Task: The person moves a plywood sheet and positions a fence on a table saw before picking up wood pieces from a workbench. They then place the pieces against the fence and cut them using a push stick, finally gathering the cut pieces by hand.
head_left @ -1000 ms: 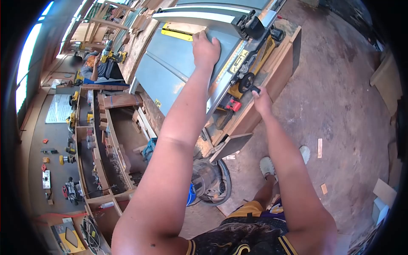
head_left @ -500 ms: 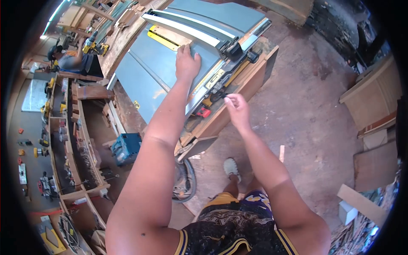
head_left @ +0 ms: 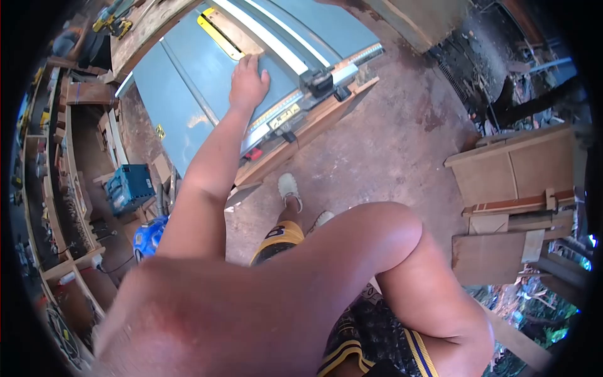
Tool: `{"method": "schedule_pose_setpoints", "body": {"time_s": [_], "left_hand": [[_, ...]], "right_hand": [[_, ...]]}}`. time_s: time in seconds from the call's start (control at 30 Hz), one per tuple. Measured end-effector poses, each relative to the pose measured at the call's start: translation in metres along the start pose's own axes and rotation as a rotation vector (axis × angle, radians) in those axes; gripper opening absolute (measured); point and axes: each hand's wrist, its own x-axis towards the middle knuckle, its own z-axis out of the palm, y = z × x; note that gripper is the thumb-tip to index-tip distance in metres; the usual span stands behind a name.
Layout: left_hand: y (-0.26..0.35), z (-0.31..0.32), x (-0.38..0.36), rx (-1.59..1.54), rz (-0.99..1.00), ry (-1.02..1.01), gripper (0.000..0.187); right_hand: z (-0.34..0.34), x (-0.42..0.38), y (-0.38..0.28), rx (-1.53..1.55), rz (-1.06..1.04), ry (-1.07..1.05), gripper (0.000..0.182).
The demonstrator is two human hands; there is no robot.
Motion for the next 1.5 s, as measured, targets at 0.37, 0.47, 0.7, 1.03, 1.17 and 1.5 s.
{"method": "schedule_pose_setpoints", "body": {"time_s": [0.37,0.47,0.7,1.03,1.17,1.5], "left_hand": [[-0.002,-0.009,0.003,-0.153,-0.05,-0.084,0.051],[-0.002,-0.007,0.001,-0.153,-0.041,-0.065,0.052],[0.003,-0.014,0.0,-0.172,-0.137,-0.102,0.054],[0.019,-0.007,-0.005,0.034,-0.103,-0.044,0.053],[0.027,0.001,-0.006,0.11,-0.128,0.006,0.054],[0.03,0.0,-0.005,0.116,-0.127,-0.004,0.055]], "right_hand": [[-0.007,0.102,0.035,0.029,-0.08,-0.128,0.055],[-0.015,0.103,0.05,-0.062,0.035,-0.104,0.046],[-0.169,-0.062,0.103,-0.685,0.857,-0.002,0.033],[-0.352,-0.344,0.152,-0.912,1.372,0.392,0.022],[-0.383,-0.351,0.217,-1.037,1.131,0.478,0.022],[-0.353,-0.314,0.276,-1.077,0.926,0.722,0.046]]}}
